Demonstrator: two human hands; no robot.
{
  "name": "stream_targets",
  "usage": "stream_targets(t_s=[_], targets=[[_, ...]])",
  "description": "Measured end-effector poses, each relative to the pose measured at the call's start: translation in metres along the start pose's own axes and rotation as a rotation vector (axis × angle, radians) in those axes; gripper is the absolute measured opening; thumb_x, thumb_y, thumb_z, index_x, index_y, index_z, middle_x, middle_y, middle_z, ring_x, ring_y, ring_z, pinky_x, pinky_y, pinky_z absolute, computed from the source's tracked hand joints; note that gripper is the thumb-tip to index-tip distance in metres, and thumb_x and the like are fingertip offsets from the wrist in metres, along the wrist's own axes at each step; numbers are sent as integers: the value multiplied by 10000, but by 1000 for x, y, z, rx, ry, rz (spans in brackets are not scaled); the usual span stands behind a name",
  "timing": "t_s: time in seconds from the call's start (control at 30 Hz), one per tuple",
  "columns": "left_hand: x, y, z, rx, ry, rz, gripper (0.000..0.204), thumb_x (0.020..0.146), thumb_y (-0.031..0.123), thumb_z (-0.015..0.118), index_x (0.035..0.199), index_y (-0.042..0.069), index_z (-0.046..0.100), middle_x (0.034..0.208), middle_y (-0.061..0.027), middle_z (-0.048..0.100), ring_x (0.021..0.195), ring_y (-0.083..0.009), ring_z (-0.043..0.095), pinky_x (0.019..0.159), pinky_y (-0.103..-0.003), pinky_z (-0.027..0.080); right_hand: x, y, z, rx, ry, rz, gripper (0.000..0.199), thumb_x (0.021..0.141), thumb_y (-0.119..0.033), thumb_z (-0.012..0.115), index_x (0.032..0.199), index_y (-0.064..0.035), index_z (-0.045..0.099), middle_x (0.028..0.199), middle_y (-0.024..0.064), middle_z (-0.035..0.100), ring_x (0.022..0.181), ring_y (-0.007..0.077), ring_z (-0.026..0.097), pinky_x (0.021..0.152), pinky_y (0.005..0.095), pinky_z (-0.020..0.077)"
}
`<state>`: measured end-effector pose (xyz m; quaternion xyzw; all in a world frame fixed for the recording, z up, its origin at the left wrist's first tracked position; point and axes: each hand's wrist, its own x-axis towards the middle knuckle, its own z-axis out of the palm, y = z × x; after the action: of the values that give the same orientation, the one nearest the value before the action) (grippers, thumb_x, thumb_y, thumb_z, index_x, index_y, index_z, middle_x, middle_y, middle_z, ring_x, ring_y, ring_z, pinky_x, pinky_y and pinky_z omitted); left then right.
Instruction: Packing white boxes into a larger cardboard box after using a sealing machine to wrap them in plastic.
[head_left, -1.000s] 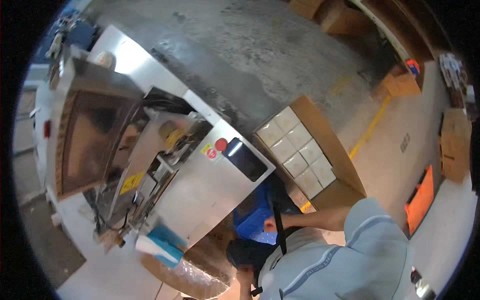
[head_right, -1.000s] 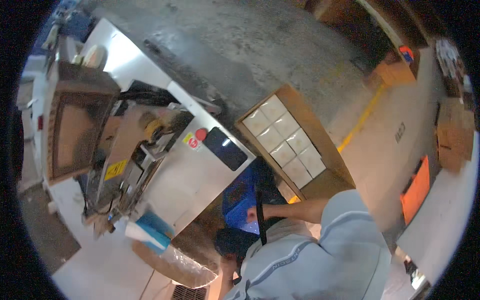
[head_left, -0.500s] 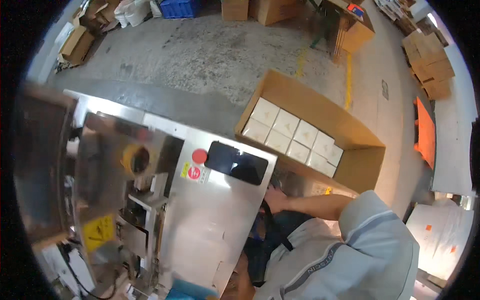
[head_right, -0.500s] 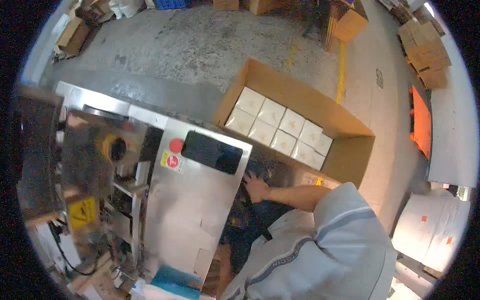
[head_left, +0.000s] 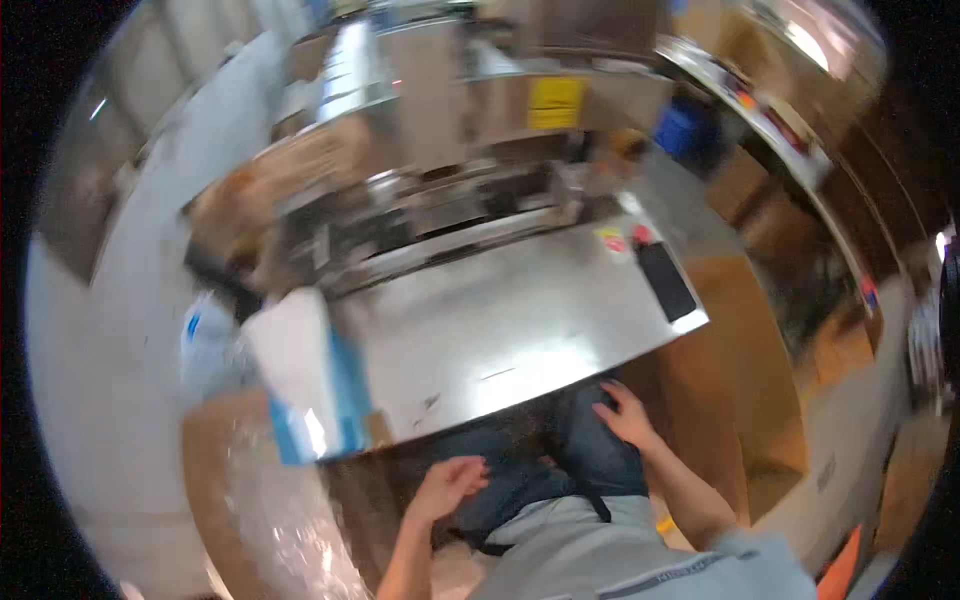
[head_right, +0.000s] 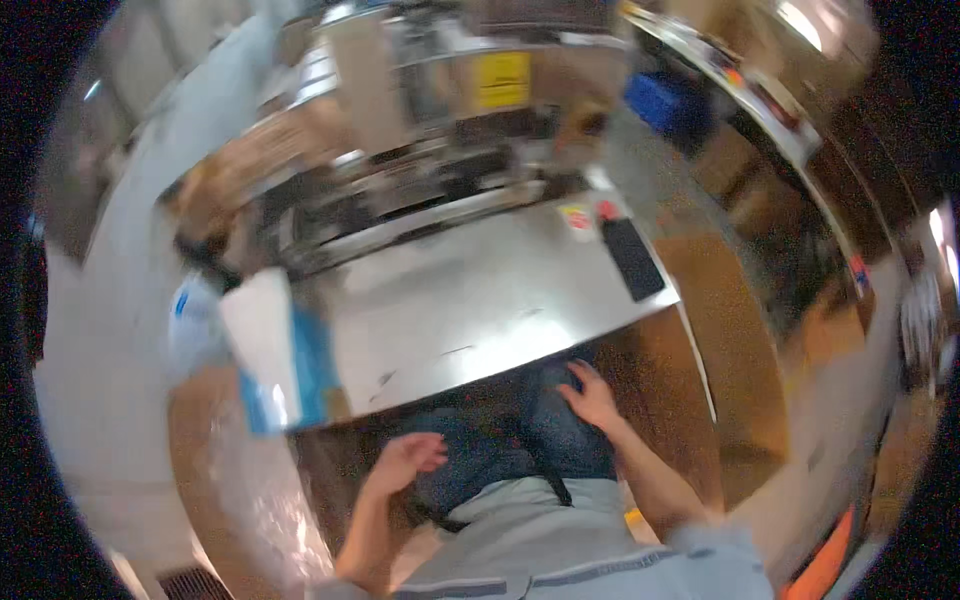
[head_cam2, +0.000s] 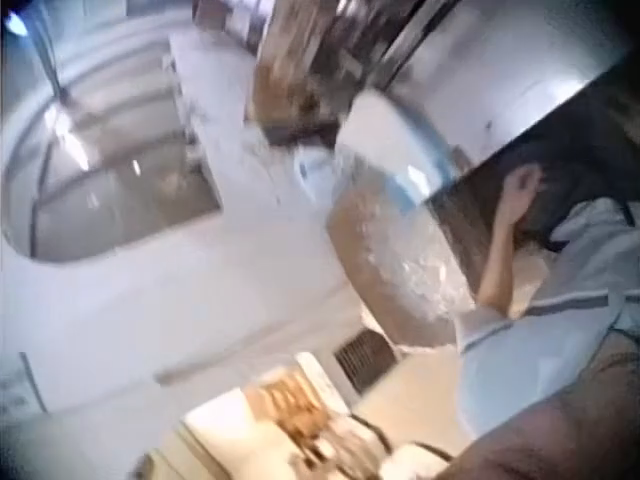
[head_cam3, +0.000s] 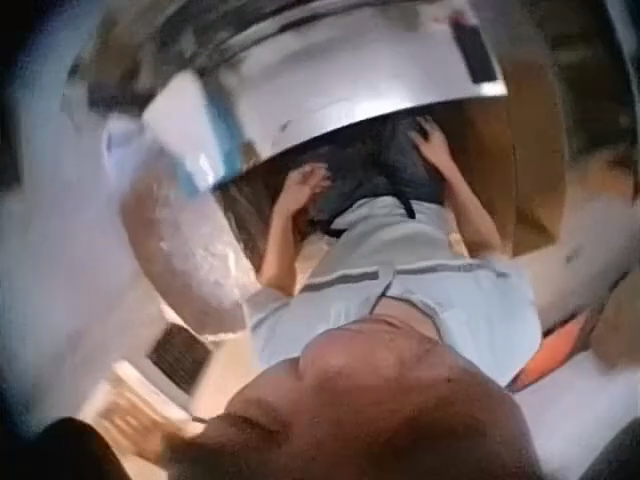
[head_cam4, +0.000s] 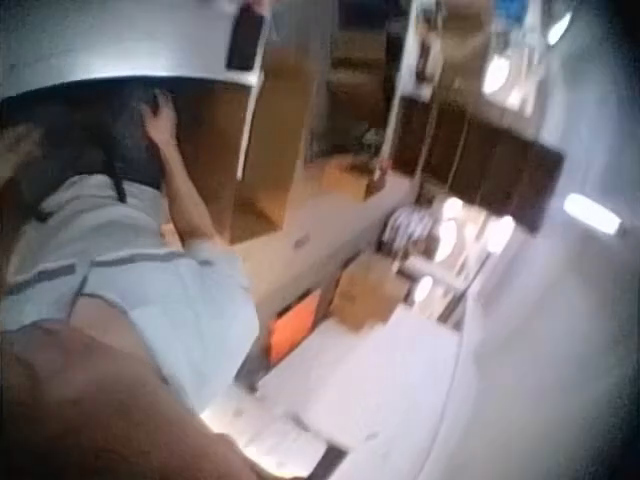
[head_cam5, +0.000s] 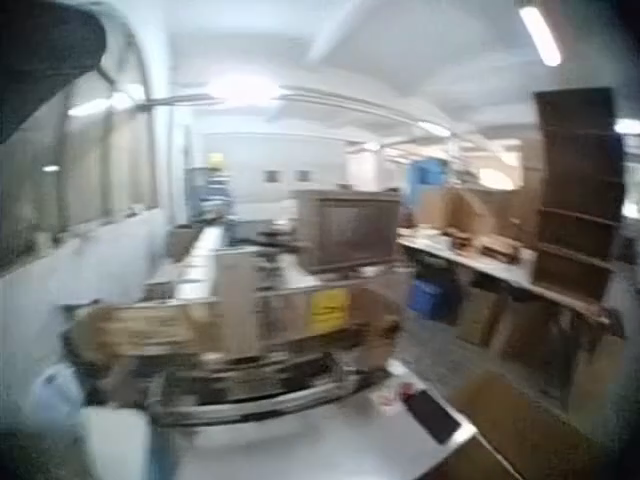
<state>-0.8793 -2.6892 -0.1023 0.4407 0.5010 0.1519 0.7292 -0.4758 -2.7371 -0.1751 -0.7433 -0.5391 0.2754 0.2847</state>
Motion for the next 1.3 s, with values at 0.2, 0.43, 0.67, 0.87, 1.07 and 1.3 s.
stream_targets(t_s=[0.2,0.43,0.67,0.87,1.07,1.3], targets=[[-90,159,-118,-14,1122,918,233,950,183,669,991,-46,654,944,-98,702,836,-173,636,775,-305,515,-19,-29,-44,446,-36,176,353,941,-141,683,1217,73,633,1002,87,711,896,138,655,815,273,533],[-38,158,-241,558,1226,545,411,847,283,772,1129,-4,689,903,-144,722,778,-239,675,708,-361,528,-6,-96,-35,322,-141,-37,300,945,-118,688,1189,53,650,1029,86,715,917,138,666,818,279,541],[-60,178,-220,664,1318,618,211,942,167,645,1019,-14,722,812,-162,714,694,-236,679,652,-348,510,-6,-182,-70,165,-423,-338,367,897,-181,739,1202,10,667,1093,147,726,989,206,705,837,325,558],[-85,217,-103,597,1095,902,180,969,126,601,1047,5,708,887,-156,734,760,-244,714,678,-340,531,17,-283,-116,194,-324,-772,441,857,-215,774,1241,-32,656,1209,180,681,1105,342,664,948,394,522],[-81,203,50,593,623,937,156,964,89,609,1043,11,718,912,-138,747,777,-215,721,716,-320,554,54,-335,-105,331,315,-992,350,856,-173,773,1166,-35,687,1086,156,716,1075,297,681,929,380,516],[-58,141,110,117,567,627,163,950,120,693,956,-42,712,773,-23,695,680,-69,626,632,-225,508,39,-262,-102,55,-339,-923,124,861,-187,750,859,-66,722,820,97,708,773,286,697,663,370,543]])
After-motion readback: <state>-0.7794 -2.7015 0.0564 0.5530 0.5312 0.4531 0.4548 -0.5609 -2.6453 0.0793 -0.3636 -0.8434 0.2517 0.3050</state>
